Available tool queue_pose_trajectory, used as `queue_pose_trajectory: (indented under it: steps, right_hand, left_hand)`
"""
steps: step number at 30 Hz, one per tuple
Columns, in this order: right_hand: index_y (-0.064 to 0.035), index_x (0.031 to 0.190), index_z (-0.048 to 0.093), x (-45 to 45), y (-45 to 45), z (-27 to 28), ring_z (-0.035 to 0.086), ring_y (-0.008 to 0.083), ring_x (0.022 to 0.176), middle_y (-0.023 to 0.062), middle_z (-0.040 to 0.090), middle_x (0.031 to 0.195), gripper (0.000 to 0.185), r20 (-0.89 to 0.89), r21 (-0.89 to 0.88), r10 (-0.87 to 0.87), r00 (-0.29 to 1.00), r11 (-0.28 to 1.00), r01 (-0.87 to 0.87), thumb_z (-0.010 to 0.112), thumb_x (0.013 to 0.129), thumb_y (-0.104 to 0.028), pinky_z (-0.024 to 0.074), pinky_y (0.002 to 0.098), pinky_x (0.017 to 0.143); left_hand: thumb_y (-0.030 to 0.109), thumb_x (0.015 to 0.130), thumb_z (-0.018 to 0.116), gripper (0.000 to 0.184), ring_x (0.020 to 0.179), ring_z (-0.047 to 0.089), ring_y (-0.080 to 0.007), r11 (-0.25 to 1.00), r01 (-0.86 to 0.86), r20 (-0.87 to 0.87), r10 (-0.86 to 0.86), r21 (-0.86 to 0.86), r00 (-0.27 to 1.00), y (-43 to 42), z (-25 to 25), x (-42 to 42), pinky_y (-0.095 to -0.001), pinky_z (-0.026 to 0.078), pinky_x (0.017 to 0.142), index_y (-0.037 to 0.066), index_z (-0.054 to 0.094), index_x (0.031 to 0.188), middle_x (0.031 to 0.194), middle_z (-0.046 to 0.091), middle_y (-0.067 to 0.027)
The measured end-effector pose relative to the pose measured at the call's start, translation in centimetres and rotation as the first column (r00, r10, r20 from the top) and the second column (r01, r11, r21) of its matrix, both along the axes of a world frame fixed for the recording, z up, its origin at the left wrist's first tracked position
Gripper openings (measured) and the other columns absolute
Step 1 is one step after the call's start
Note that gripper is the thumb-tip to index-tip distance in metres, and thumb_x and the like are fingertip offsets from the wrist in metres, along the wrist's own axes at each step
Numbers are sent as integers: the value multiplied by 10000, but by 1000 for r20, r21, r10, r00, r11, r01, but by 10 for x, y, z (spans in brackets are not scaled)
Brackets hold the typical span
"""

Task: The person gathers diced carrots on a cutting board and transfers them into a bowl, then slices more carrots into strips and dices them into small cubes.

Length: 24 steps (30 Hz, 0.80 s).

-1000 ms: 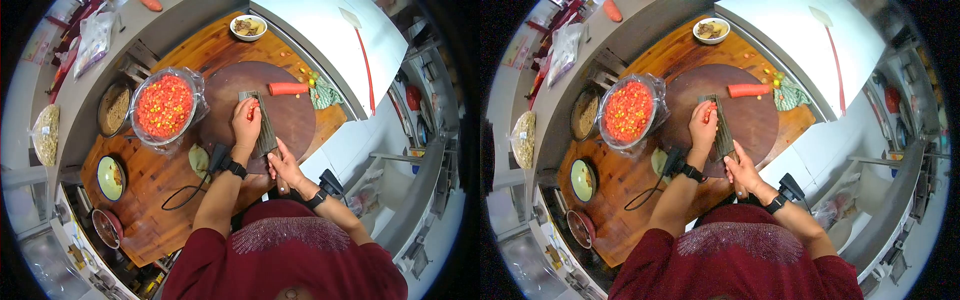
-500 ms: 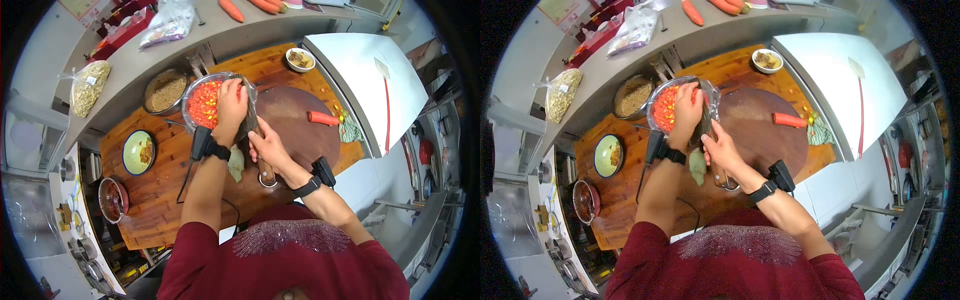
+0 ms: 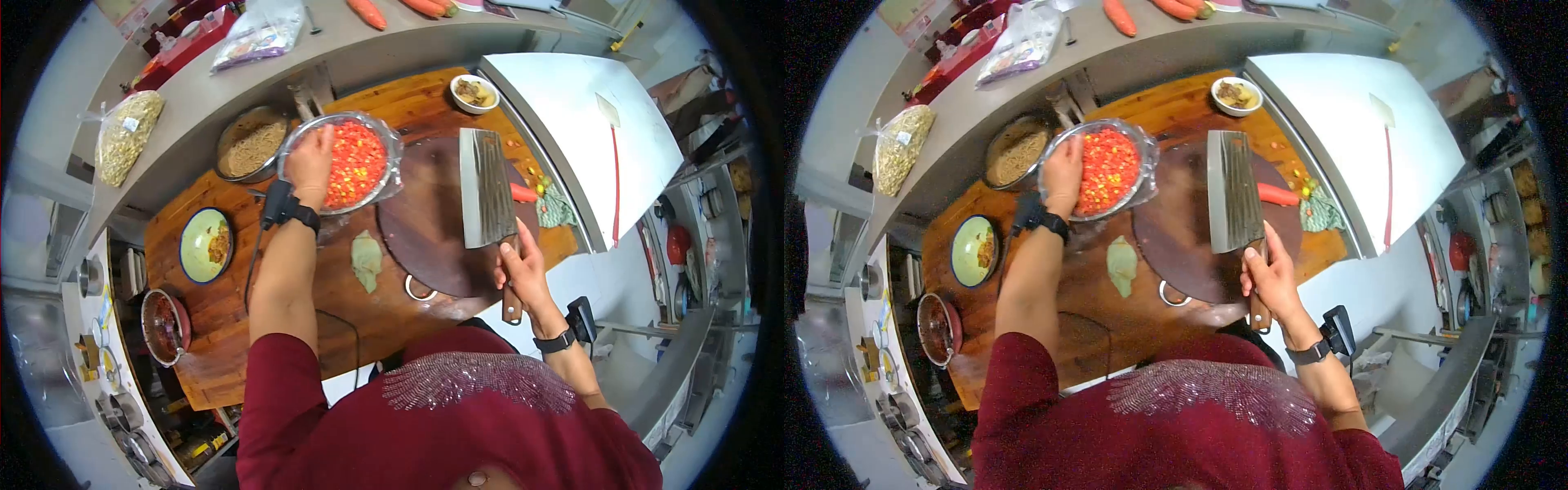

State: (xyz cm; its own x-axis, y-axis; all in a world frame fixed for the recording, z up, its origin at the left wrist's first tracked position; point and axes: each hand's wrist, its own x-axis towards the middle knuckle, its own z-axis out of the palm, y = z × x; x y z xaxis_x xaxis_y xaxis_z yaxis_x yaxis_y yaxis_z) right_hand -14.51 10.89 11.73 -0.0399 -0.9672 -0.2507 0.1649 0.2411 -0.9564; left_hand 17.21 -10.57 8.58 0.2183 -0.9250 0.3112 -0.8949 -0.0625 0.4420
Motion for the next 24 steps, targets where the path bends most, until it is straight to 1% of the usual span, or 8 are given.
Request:
queue_pose_trajectory:
  steps: [2, 4, 6, 10, 12, 15, 19, 24]
  right_hand:
    - [-122, 1446, 212, -22, 8, 6, 480, 106, 494, 32, 491, 702, 581, -4, 4, -60, 998, 998, 60, 491, 936, -100, 435, 249, 448]
    - [-102, 1450, 196, -54, 15, 13, 487, 105, 506, 25, 493, 693, 599, -53, -41, -128, 990, 991, 126, 502, 935, -105, 428, 239, 459]
    - [-78, 1452, 176, -90, 21, 13, 483, 99, 503, 23, 496, 695, 620, -110, -105, -254, 961, 964, 242, 509, 930, -94, 419, 237, 457]
    - [-38, 1395, 252, -152, 19, 20, 459, 88, 479, 21, 488, 682, 544, -170, -240, -323, 931, 930, 279, 506, 914, -57, 401, 230, 444]
    - [-32, 1333, 322, -176, 17, 19, 460, 83, 489, 20, 497, 713, 459, -168, -238, -286, 943, 941, 243, 507, 914, -58, 403, 225, 457]
    - [-22, 1319, 350, -195, 12, 12, 474, 74, 539, 9, 494, 729, 438, -246, -300, -190, 950, 947, 112, 516, 917, -74, 415, 210, 504]
    - [-13, 1345, 347, -205, 1, -5, 484, 61, 592, 10, 502, 761, 480, -350, -211, -35, 936, 977, -42, 536, 907, -69, 422, 204, 537]
    - [-39, 1296, 403, -187, -18, -14, 580, 303, 861, 142, 575, 936, 443, -651, -221, 198, 733, 874, -432, 543, 882, -107, 461, 392, 753]
  left_hand:
    - [480, 941, 362, 472, 717, 613, -389, 999, -24, 48, 22, 26, 999, -4, -9, -2, -475, 484, 670, 122, 668, 915, 770, 651, -176]
    - [425, 912, 437, 399, 835, 605, -339, 881, 252, 334, -115, -401, 936, -15, -21, -11, -470, 455, 737, 86, 640, 968, 948, 645, -151]
    - [274, 877, 492, 283, 891, 593, -340, 839, 373, 338, -244, -396, 909, 20, 28, -73, -471, 445, 816, 73, 629, 1022, 958, 642, -139]
    - [164, 802, 568, 259, 992, 549, -276, 601, 794, 171, -777, -87, 607, 56, -20, -207, -440, 401, 867, 52, 590, 1035, 1002, 623, -96]
    - [125, 789, 565, 274, 986, 550, -263, 491, 814, 384, -719, -309, 579, 72, -41, -269, -419, 397, 902, 43, 575, 1050, 997, 609, -90]
    - [85, 777, 602, 382, 1114, 500, -287, 700, 708, 244, -674, -87, 697, 69, -68, -305, -445, 344, 984, 31, 532, 1148, 1161, 562, -123]
    - [49, 752, 591, 429, 1182, 453, -314, 641, 768, 134, -762, 17, 633, 72, -66, -282, -449, 320, 1017, 44, 530, 1177, 1176, 534, -145]
    - [-19, 765, 513, 389, 1171, 462, -322, 726, 687, 249, -666, 4, 703, 147, -61, -224, -461, 348, 1010, 36, 537, 1150, 1195, 501, -152]
